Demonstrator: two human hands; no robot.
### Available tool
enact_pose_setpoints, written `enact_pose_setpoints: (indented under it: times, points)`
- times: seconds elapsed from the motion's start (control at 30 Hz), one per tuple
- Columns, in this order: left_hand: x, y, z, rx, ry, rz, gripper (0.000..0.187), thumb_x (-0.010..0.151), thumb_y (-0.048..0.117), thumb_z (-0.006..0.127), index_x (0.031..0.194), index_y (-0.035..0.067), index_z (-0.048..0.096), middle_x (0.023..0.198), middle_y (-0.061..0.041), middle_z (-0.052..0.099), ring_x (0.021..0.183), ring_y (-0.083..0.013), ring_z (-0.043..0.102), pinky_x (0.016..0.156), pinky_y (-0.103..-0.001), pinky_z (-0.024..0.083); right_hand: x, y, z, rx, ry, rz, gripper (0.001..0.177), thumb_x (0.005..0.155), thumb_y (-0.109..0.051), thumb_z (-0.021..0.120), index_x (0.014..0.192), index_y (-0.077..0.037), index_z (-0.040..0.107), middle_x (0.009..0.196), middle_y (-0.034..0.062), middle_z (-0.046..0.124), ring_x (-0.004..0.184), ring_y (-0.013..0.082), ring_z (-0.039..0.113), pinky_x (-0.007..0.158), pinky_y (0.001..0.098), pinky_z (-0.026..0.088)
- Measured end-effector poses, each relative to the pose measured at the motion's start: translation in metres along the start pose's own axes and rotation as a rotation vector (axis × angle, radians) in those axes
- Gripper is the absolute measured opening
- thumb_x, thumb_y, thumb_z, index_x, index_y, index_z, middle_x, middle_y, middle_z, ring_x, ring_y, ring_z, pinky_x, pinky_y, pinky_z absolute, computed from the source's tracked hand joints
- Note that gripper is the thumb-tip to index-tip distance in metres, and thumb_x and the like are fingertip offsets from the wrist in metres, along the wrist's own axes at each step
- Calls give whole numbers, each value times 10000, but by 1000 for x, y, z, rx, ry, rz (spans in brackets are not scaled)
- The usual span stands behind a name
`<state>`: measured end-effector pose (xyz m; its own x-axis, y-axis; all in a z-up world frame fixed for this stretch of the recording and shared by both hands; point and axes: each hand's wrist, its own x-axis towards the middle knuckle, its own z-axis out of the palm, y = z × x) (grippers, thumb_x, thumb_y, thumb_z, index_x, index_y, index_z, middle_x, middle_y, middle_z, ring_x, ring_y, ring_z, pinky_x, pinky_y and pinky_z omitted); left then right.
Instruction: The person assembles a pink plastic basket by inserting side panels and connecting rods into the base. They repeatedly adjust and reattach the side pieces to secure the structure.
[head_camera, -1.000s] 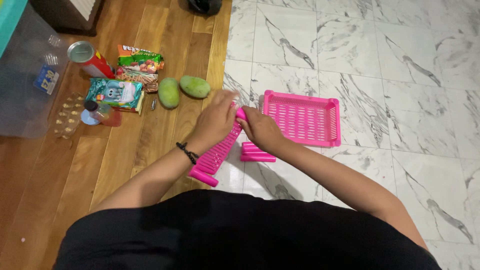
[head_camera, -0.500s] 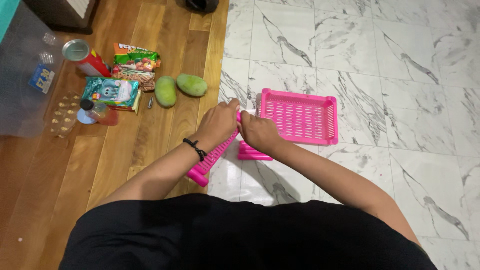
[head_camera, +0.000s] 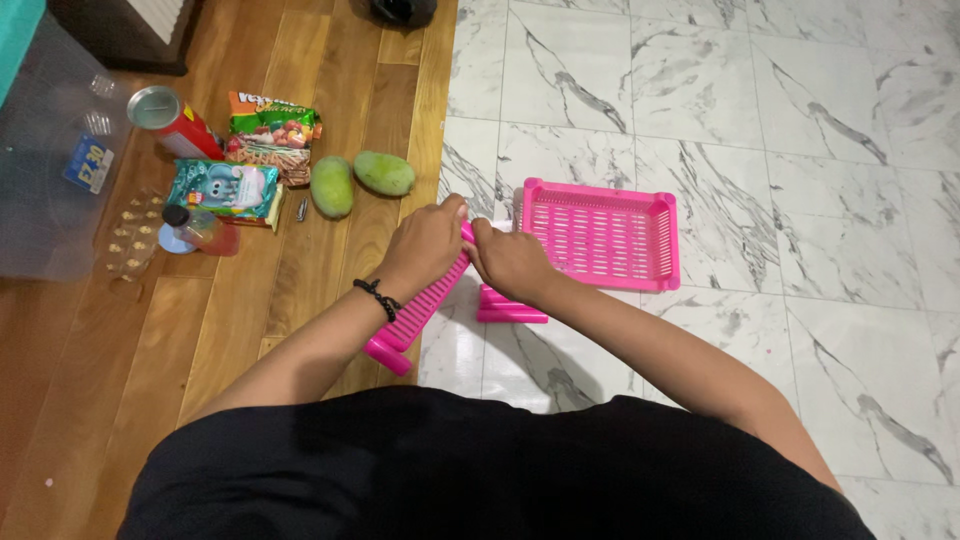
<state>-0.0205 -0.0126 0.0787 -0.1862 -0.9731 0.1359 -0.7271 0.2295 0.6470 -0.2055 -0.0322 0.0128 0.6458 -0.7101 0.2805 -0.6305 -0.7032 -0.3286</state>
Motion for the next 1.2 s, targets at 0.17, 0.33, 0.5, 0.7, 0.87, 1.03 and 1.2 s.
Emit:
enact_pose_setpoints:
  times: [0.17, 0.33, 0.5, 0.7, 0.87, 1.03, 1.2]
  points:
    - [-2, 18, -26, -51, 137, 107, 220, 1063, 202, 482, 1036, 27, 614, 845, -261, 671, 811, -466, 649, 710, -561, 482, 19, -15, -50, 511, -221, 335, 384, 1017, -423, 618, 1051, -44, 568, 635, 156, 612, 563, 343, 626, 534, 465, 489]
    - [-7, 33, -41, -264, 338, 243, 149, 1061, 139, 498, 1079, 37, 605, 844, -213, 664, 771, -395, 676, 678, -481, 506, 28, -34, -106, 301, -32, 201, 456, 933, -442, 670, 1138, -52, 551, 644, 152, 639, 615, 324, 674, 573, 457, 513]
    - [-3, 28, -31, -307, 345, 278, 135, 1064, 143, 513, 1094, 50, 606, 818, -194, 665, 776, -374, 680, 688, -457, 508, 29, -39, -94, -38, -4, 44, 422, 969, -377, 646, 1223, -50, 565, 731, 164, 686, 645, 393, 672, 536, 506, 514]
    - [10, 9, -2, -416, 170, -2, 304, 1059, 254, 455, 1219, 64, 630, 740, -211, 662, 724, -367, 695, 667, -462, 508, 12, -25, -47, 69, 110, 49, 446, 999, -307, 624, 1363, -62, 549, 818, 158, 718, 663, 373, 690, 557, 491, 534]
    - [4, -21, 13, -422, 185, 222, 366, 1115, 259, 389, 1191, 25, 660, 943, -214, 718, 886, -375, 722, 778, -429, 555, 5, -23, -26, 17, 108, 15, 515, 986, -323, 646, 1359, 14, 533, 717, 159, 681, 587, 339, 675, 507, 462, 524]
    - [13, -42, -3, -334, 242, 119, 374, 1091, 241, 384, 1193, 15, 664, 896, -225, 716, 854, -400, 719, 758, -460, 552, 9, -27, -26, -356, 169, -193, 538, 997, -426, 667, 1263, 31, 565, 639, 98, 649, 466, 239, 619, 387, 392, 463]
    - [9, -69, -34, -159, 378, 95, 385, 1110, 245, 396, 1120, 16, 707, 887, -233, 715, 844, -424, 707, 738, -485, 539, -14, -31, -30, -201, 98, -230, 492, 1007, -406, 669, 1263, 7, 589, 631, 55, 648, 425, 187, 573, 362, 354, 430]
